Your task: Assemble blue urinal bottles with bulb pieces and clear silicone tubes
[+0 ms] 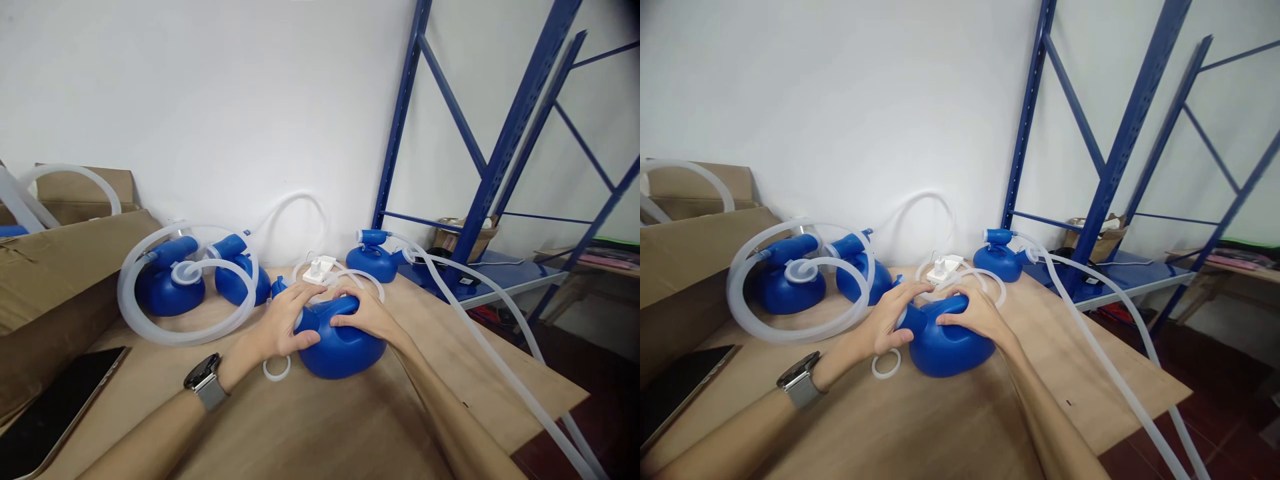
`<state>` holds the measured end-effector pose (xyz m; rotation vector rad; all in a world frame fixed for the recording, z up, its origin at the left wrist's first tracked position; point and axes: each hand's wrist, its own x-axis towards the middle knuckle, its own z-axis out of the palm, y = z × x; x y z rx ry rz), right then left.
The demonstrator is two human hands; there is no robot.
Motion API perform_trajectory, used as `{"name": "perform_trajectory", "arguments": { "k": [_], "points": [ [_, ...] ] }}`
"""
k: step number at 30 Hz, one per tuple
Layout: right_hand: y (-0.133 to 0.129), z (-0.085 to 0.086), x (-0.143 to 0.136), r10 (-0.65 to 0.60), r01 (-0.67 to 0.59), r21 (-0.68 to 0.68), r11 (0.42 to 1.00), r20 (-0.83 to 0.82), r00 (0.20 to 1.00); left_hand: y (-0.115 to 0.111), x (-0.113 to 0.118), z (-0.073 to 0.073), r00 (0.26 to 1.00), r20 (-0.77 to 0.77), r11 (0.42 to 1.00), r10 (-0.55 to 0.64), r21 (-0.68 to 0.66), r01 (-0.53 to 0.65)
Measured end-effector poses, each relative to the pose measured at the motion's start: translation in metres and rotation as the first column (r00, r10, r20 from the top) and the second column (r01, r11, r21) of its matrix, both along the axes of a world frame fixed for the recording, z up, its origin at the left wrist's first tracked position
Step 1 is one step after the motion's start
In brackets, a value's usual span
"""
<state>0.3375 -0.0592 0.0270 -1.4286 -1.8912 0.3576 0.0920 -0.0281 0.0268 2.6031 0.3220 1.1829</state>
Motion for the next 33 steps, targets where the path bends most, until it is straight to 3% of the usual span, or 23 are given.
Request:
{"name": "perform_trajectory", "arguments": {
  "k": [5, 11, 13, 16, 18, 22, 26, 30, 32, 33],
  "points": [
    [0.003, -0.001, 0.001, 0.030, -0.031, -0.016, 0.999, -0.015, 0.999, 0.001, -0.001, 0.001, 1.000, -0.025, 1.000, 0.004, 0.026, -0.004],
    [0.007, -0.003, 0.000, 0.005, -0.005, -0.018, 1.000, 0.006, 1.000, 0.000, -0.004, 0.001, 1.000, 0.001, 0.979, -0.022, -0.203, 0.022],
    [0.007, -0.002, 0.002, -0.022, 0.022, -0.010, 1.000, 0.022, 1.000, 0.006, -0.006, 0.000, 0.999, 0.054, 0.927, 0.007, -0.375, 0.014],
    [0.006, 0.000, 0.013, -0.084, 0.084, 0.002, 0.996, 0.038, 0.996, 0.025, -0.013, -0.004, 0.977, 0.042, 0.776, 0.210, -0.616, -0.140],
    [0.005, -0.001, 0.027, -0.133, 0.133, 0.023, 0.991, 0.042, 0.990, 0.040, -0.022, -0.008, 0.944, -0.022, 0.718, 0.328, -0.645, -0.264],
    [0.002, -0.006, 0.060, -0.260, 0.256, 0.062, 0.965, 0.059, 0.964, 0.057, -0.035, -0.012, 0.890, -0.122, 0.719, 0.439, -0.547, -0.429],
    [-0.001, -0.007, 0.074, -0.304, 0.278, 0.167, 0.946, 0.157, 0.940, 0.051, -0.037, -0.014, 0.837, -0.284, 0.767, 0.467, -0.341, -0.543],
    [-0.013, 0.008, 0.044, -0.307, 0.214, 0.418, 0.883, 0.168, 0.937, 0.040, -0.034, -0.026, 0.708, -0.452, 0.742, 0.543, -0.135, -0.656],
    [-0.022, 0.017, 0.012, -0.225, 0.116, 0.491, 0.864, 0.168, 0.960, 0.036, -0.032, -0.034, 0.634, -0.516, 0.713, 0.576, -0.062, -0.698],
    [-0.025, 0.021, -0.007, -0.150, 0.039, 0.468, 0.883, 0.202, 0.968, 0.034, -0.031, -0.038, 0.603, -0.543, 0.703, 0.584, -0.034, -0.710]
  ]
}}
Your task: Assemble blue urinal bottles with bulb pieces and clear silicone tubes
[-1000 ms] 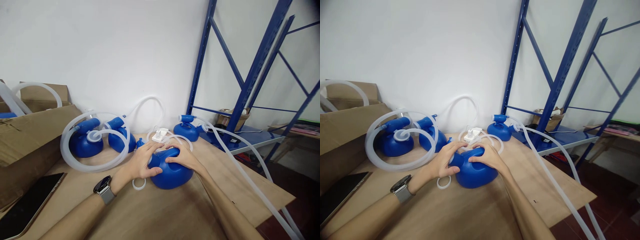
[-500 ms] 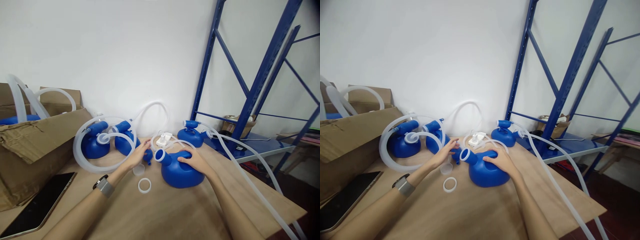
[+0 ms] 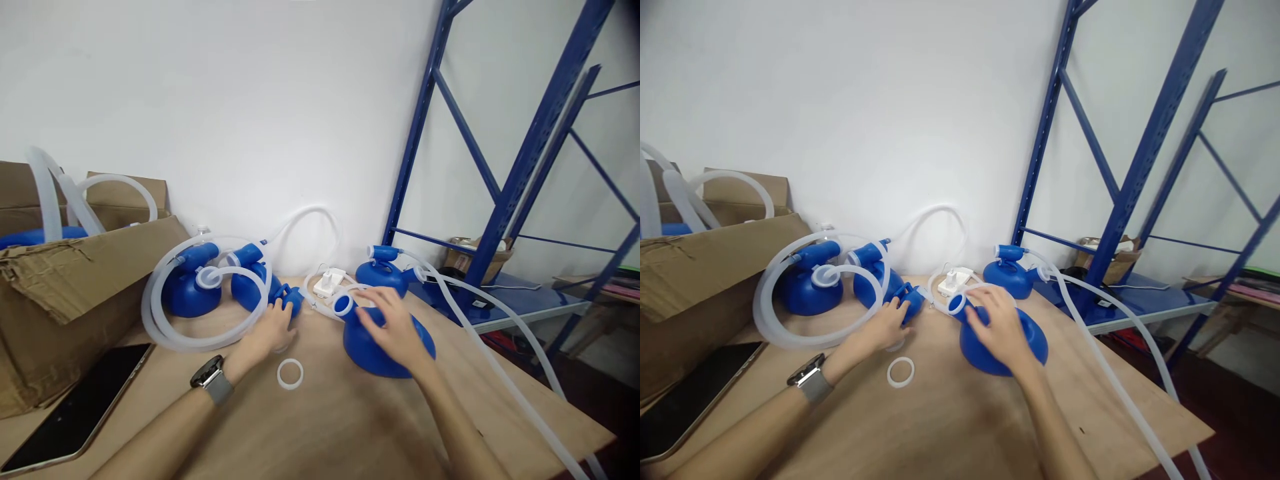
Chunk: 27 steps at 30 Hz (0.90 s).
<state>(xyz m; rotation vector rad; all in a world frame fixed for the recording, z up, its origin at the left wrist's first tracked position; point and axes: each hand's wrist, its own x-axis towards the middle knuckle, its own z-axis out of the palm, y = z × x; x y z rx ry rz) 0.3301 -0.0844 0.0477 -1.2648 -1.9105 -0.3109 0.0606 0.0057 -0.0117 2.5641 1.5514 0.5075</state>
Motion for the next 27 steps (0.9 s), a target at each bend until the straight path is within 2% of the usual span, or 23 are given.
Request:
{"name": "perform_trajectory", "arguments": {
  "k": [2, 4, 7, 9, 11, 13, 19, 23, 27],
  "points": [
    [-0.004, 0.002, -0.038, 0.135, -0.118, -0.145, 0.982, 0.112, 0.985, -0.004, 0.001, -0.007, 0.998, -0.069, 1.000, 0.004, -0.006, -0.005],
    [-0.001, -0.006, -0.072, 0.182, -0.130, -0.220, 0.967, 0.234, 0.955, -0.007, 0.001, -0.012, 0.993, -0.122, 1.000, -0.009, -0.007, 0.008],
    [0.009, -0.034, -0.103, 0.208, -0.125, -0.243, 0.962, 0.355, 0.911, -0.007, -0.001, -0.015, 0.983, -0.180, 1.000, -0.027, 0.004, 0.028],
    [0.016, -0.056, -0.112, 0.218, -0.110, -0.298, 0.948, 0.355, 0.909, -0.005, -0.003, -0.015, 0.978, -0.205, 0.999, -0.034, 0.011, 0.037],
    [0.019, -0.074, -0.113, 0.225, -0.119, -0.368, 0.922, 0.262, 0.938, -0.003, -0.004, -0.014, 0.976, -0.214, 0.999, -0.039, 0.015, 0.043],
    [0.019, -0.083, -0.109, 0.255, -0.167, -0.438, 0.883, 0.151, 0.955, -0.001, -0.004, -0.011, 0.977, -0.211, 0.999, -0.035, 0.023, 0.041],
    [0.014, -0.078, -0.092, 0.402, -0.312, -0.609, 0.729, 0.012, 0.916, -0.012, -0.001, 0.012, 0.982, -0.185, 0.993, -0.047, 0.097, 0.066],
    [0.015, -0.078, -0.089, 0.412, -0.349, -0.567, 0.746, -0.020, 0.911, -0.020, 0.003, 0.028, 0.991, -0.128, 0.987, -0.036, 0.148, 0.055],
    [0.019, -0.081, -0.087, 0.384, -0.395, -0.481, 0.783, -0.125, 0.915, -0.022, -0.002, 0.034, 0.999, -0.028, 0.987, 0.024, 0.157, -0.020]
  ]
}}
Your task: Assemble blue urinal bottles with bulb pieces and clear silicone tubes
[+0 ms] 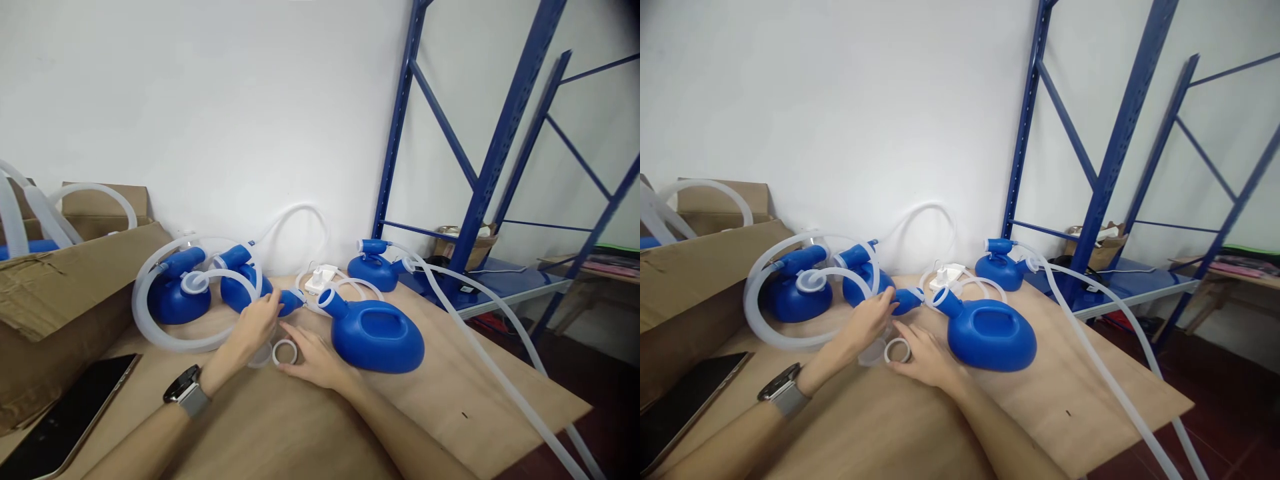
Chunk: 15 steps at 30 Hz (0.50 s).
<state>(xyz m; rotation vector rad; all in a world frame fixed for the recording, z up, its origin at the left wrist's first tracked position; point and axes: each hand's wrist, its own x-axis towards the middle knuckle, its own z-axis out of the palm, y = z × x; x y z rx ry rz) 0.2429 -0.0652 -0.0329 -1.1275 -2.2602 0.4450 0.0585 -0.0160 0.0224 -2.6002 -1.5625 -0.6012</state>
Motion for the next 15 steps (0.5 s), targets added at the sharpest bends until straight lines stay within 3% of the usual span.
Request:
{"name": "perform_trajectory", "arguments": {
  "k": [2, 4, 6, 8, 12, 15],
  "points": [
    [0.003, -0.002, 0.001, -0.053, 0.054, 0.005, 0.999, -0.113, 0.992, -0.003, -0.007, 0.000, 0.990, 0.141, 1.000, 0.025, -0.012, -0.024],
    [0.007, -0.005, 0.003, -0.098, 0.093, -0.033, 0.995, -0.219, 0.971, -0.010, -0.016, -0.002, 0.928, 0.373, 0.998, 0.013, -0.068, 0.013],
    [0.012, -0.008, 0.004, -0.131, 0.113, -0.074, 0.991, -0.299, 0.945, -0.021, -0.026, -0.003, 0.797, 0.604, 0.986, 0.012, -0.140, 0.091],
    [0.017, -0.012, 0.005, -0.163, 0.133, -0.108, 0.985, -0.354, 0.921, -0.031, -0.036, -0.003, 0.670, 0.740, 0.969, 0.053, -0.201, 0.144],
    [0.025, -0.017, 0.004, -0.246, 0.119, -0.267, 0.956, -0.514, 0.822, -0.048, -0.054, -0.006, 0.484, 0.862, 0.946, 0.153, -0.270, 0.181],
    [0.026, -0.021, -0.003, -0.301, 0.095, -0.340, 0.936, -0.628, 0.717, -0.055, -0.061, -0.016, 0.416, 0.884, 0.910, 0.215, -0.336, 0.243]
  ]
}}
